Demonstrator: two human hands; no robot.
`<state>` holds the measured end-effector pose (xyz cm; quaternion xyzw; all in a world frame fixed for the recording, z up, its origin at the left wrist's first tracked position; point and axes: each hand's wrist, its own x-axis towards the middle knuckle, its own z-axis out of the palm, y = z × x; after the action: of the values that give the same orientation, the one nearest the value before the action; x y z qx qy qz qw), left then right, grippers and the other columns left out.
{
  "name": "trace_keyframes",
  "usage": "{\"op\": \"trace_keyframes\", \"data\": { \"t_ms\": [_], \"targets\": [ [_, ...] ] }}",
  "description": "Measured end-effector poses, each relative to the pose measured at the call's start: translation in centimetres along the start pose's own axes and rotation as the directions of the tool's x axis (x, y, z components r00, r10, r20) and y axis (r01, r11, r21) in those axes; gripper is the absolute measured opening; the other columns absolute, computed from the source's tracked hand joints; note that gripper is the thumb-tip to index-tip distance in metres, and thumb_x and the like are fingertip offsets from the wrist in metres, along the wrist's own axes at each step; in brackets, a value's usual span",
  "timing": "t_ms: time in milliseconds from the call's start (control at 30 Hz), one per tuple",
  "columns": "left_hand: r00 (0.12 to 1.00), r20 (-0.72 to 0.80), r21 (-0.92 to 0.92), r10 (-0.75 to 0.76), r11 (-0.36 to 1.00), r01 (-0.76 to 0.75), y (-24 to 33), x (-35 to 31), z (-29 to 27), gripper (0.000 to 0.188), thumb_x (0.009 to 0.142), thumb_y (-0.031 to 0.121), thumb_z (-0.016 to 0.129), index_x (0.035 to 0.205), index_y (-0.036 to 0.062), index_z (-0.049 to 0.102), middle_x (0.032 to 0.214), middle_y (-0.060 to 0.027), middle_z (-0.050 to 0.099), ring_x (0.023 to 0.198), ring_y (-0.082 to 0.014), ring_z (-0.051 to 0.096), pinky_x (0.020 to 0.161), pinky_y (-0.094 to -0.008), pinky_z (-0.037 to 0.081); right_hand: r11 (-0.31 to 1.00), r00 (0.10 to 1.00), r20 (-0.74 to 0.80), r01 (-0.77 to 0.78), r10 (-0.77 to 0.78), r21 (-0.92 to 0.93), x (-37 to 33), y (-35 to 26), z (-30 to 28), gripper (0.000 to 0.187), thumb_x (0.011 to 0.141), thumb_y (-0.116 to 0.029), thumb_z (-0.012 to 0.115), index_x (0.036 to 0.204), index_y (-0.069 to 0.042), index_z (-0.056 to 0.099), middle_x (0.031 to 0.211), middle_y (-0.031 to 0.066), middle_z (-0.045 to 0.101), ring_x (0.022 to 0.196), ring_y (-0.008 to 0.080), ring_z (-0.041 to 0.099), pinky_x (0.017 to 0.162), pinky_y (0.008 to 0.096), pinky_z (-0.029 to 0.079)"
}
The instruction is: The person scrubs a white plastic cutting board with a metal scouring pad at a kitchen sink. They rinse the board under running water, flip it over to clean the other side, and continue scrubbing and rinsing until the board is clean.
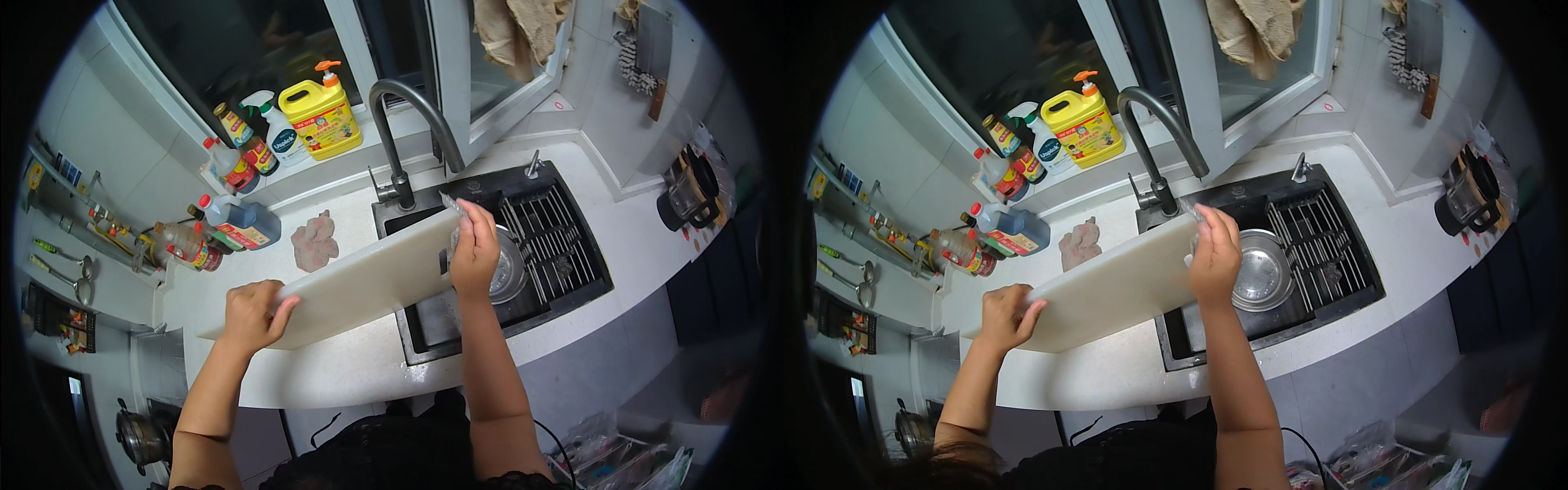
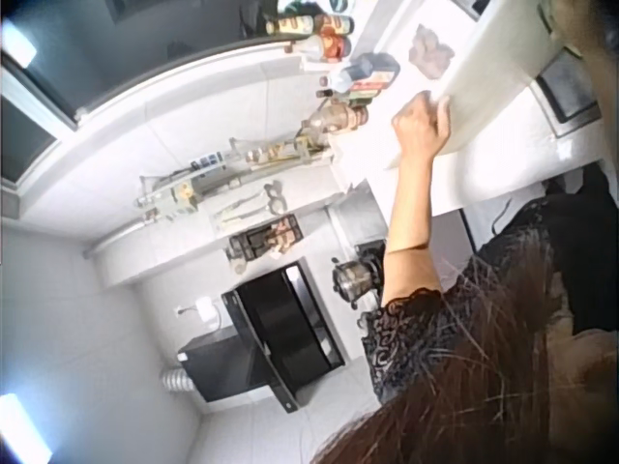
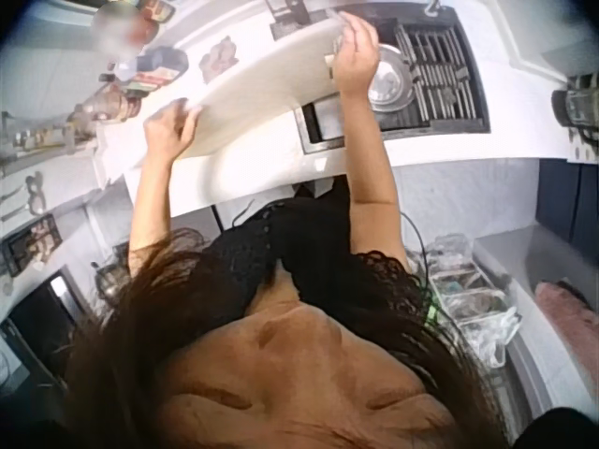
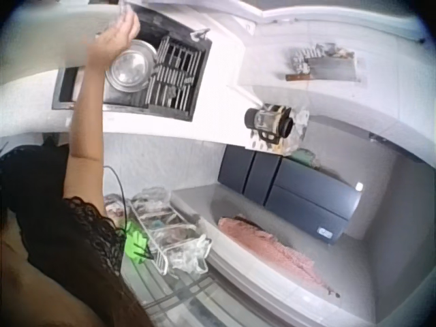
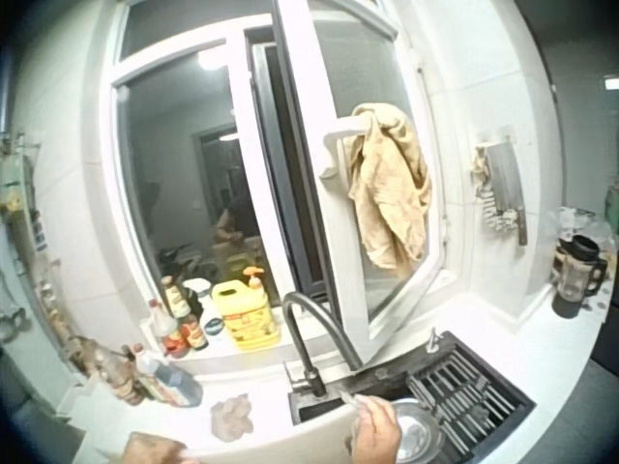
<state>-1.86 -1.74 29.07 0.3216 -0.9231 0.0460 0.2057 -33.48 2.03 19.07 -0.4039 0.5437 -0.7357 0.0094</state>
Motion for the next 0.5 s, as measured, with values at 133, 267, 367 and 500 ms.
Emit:
{"op": "trace_keyframes", "data": {
  "t_ms": [133, 267, 367, 500],
  "targets": [
    [0.996, 0.086, 0.009, 0.016, 1.0, -0.017, 3.1, 2.4, 0.8, 0.035, 0.083, 0.036, 0.072, 0.079, 0.0038, 0.059, 0.057, -0.0107, 0.059, 0.048, -0.0289, 0.059, 0.046, -0.0372, 0.046, 0.969, 0.981, -0.045, 0.178, -0.188, -0.169, -0.4, -1.8, -0.3, 0.022, 0.09, 0.001, 0.05, 0.105, 0.002, 0.066, 0.105, 0.0147, 0.063, 0.095, 0.028, 0.06, 0.083, 0.037, 0.049],
    [0.987, 0.148, 0.113, -0.053, 0.993, 0.037, 6.4, 4.8, 2.0, 0.042, 0.084, 0.042, 0.069, 0.072, 0.0052, 0.052, 0.057, -0.0111, 0.058, 0.048, -0.0307, 0.059, 0.046, -0.0391, 0.046, 0.711, 0.708, 0.474, 0.669, -0.523, -0.216, 1.3, -3.9, -0.7, 0.022, 0.079, -0.008, 0.062, 0.1, -0.006, 0.066, 0.101, 0.0103, 0.06, 0.092, 0.0274, 0.057, 0.081, 0.038, 0.046],
    [0.991, 0.125, 0.132, -0.058, 0.99, 0.041, 6.6, 5.2, 3.1, 0.047, 0.083, 0.046, 0.07, 0.068, 0.006, 0.048, 0.054, -0.0107, 0.056, 0.047, -0.0313, 0.057, 0.045, -0.0385, 0.044, 0.635, 0.505, 0.605, 0.773, -0.616, 0.002, -0.4, -6.0, 0.6, 0.031, 0.073, -0.015, 0.064, 0.104, -0.01, 0.063, 0.1, 0.0081, 0.059, 0.094, 0.0274, 0.058, 0.081, 0.041, 0.045],
    [0.992, 0.111, 0.183, -0.058, 0.982, 0.037, 6.1, 4.6, 2.9, 0.049, 0.085, 0.05, 0.065, 0.068, 0.0066, 0.049, 0.051, -0.0095, 0.055, 0.045, -0.0288, 0.057, 0.043, -0.0372, 0.045, 0.712, 0.682, 0.559, 0.668, -0.472, -0.214, 2.5, -3.4, -2.0, 0.025, 0.08, -0.012, 0.06, 0.104, -0.006, 0.066, 0.102, 0.01, 0.062, 0.096, 0.027, 0.059, 0.085, 0.0386, 0.047]
  ]
}}
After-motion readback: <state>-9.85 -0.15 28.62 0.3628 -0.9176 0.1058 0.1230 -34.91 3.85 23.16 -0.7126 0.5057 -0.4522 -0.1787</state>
